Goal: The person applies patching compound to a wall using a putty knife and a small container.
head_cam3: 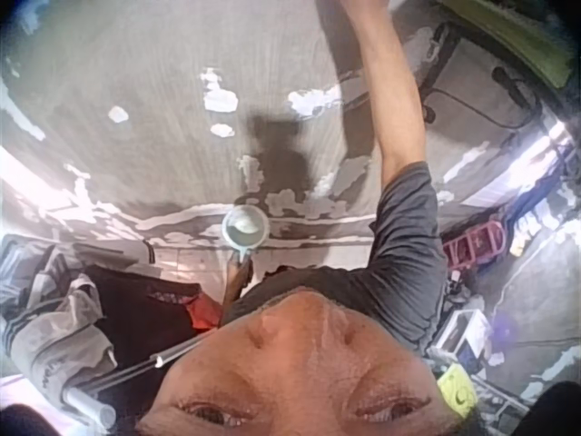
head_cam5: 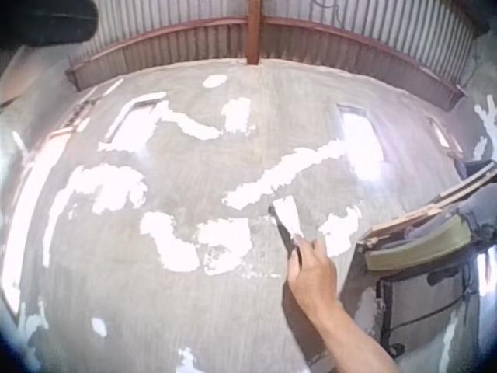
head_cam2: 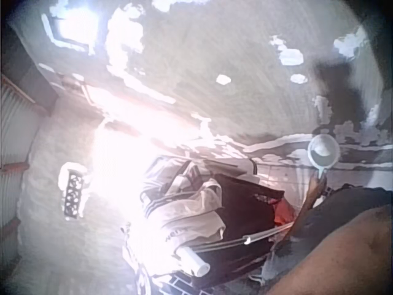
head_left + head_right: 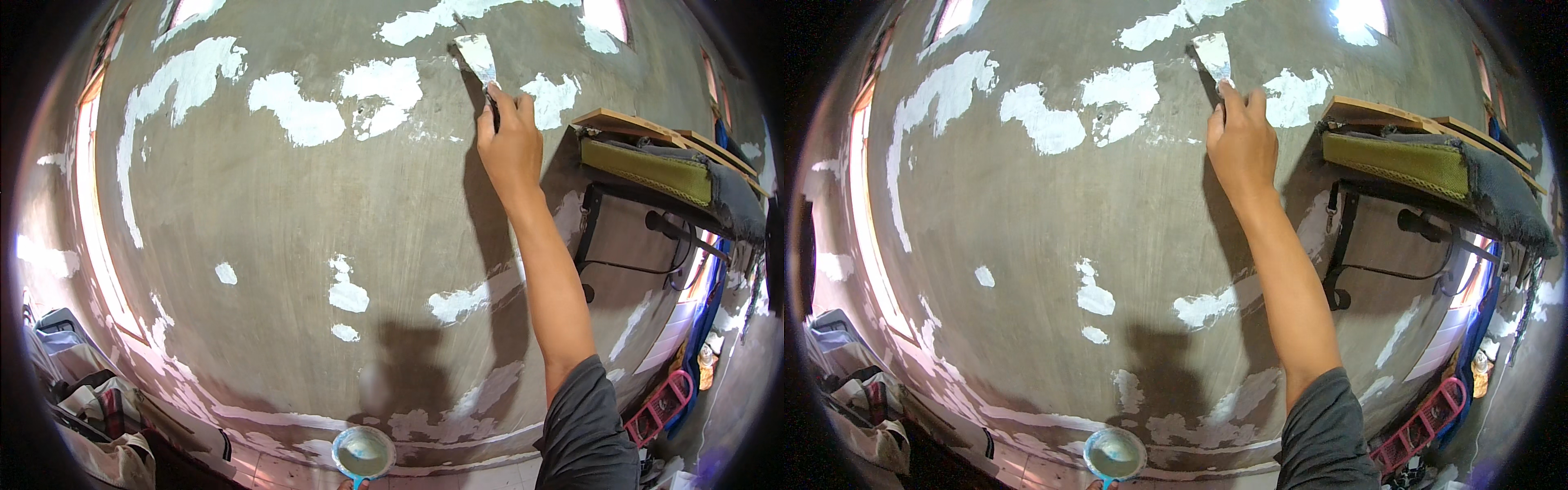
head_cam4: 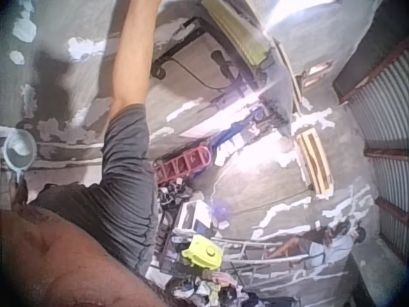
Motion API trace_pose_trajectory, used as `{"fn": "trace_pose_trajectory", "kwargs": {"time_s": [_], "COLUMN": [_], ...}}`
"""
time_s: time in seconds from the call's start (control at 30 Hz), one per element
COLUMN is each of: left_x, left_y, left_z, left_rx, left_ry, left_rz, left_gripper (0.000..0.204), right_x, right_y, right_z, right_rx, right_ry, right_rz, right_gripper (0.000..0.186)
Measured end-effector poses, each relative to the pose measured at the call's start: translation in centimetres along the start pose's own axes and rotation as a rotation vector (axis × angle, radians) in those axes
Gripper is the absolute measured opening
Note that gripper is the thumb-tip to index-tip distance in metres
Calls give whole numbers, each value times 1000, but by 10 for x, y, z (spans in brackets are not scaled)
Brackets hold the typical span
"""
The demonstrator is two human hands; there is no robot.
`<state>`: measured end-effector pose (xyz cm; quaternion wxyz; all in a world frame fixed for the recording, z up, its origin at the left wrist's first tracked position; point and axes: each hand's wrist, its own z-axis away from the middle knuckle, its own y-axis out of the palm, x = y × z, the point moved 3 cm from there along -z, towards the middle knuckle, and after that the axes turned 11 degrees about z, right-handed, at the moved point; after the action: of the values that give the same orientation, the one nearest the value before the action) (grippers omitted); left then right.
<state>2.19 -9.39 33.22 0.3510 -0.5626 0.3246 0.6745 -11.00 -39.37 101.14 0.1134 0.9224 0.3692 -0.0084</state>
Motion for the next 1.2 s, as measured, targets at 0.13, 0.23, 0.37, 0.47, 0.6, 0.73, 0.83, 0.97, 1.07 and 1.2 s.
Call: {"fn": "trace_pose_trajectory", "kwargs": {"time_s": [0.13, 0.23, 0.37, 0.47, 0.6, 0.73, 0.83, 0.97, 1.07, 1.2], "left_x": [-18, -23, -28, -15, -21, -14, -17, -34, -23, -39], "left_y": [6, 7, 3, -4, -5, -8, -8, -5, -6, -5], "left_z": [6, 8, 9, 4, 7, 9, 13, 20, 21, 31], "left_rx": [-10, -21, -22, -9, 20, -18, -35, -52, -76, -56], "left_ry": [12, -22, 58, 80, 88, 51, 41, 50, 76, 64], "left_rz": [116, 191, 104, 84, 139, 137, 140, 196, 179, 243], "left_gripper": [17, 18, 18, 19, 19, 19, 19, 17, 16, 15], "right_x": [0, -2, -1, -4, -5, -4, -1, -1, 2, 3], "right_y": [-9, -9, -5, -2, -4, 1, 9, 16, 17, 19], "right_z": [23, 29, 15, 8, 18, 19, 6, 6, -1, 1], "right_rx": [68, 66, 105, 85, 103, 103, 92, 58, 60, 34], "right_ry": [6, 16, 22, -4, 16, -2, 4, 6, 14, 32], "right_rz": [-69, -111, -118, -122, -172, -141, -145, -177, -159, -214], "right_gripper": [29, 28, 28, 28, 28, 28, 29, 28, 27, 27]}}
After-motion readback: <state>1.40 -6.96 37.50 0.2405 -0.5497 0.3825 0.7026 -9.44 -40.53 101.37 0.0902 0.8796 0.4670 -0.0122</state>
